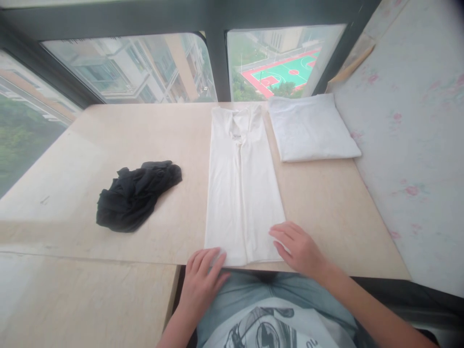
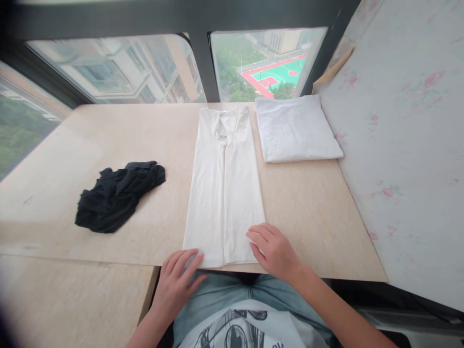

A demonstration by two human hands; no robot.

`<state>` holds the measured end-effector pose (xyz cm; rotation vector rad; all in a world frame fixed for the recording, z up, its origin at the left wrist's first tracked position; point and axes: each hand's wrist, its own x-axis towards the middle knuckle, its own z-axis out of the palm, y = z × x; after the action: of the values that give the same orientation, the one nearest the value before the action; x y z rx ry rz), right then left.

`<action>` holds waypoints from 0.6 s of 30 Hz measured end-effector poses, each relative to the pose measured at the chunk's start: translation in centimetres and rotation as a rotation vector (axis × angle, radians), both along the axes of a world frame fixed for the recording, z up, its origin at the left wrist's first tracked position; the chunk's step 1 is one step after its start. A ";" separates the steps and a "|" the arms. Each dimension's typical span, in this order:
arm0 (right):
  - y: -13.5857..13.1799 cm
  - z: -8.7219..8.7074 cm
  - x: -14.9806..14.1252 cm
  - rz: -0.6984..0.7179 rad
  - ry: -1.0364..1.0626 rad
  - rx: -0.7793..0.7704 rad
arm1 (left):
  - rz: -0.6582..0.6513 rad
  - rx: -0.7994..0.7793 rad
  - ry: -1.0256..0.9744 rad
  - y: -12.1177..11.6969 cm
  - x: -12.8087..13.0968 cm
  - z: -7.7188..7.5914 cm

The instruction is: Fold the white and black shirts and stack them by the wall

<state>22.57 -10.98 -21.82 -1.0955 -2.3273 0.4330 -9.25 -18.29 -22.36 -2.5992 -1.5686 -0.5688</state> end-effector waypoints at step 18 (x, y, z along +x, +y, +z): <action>-8.0 -2.4 1.1 -0.137 -0.058 0.163 | -0.174 0.049 0.015 -1.2 -1.4 -0.7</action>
<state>23.63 -18.96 -24.20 -1.1914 -2.2741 0.1590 -10.65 -19.44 -23.10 -2.7132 -1.3144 -0.5893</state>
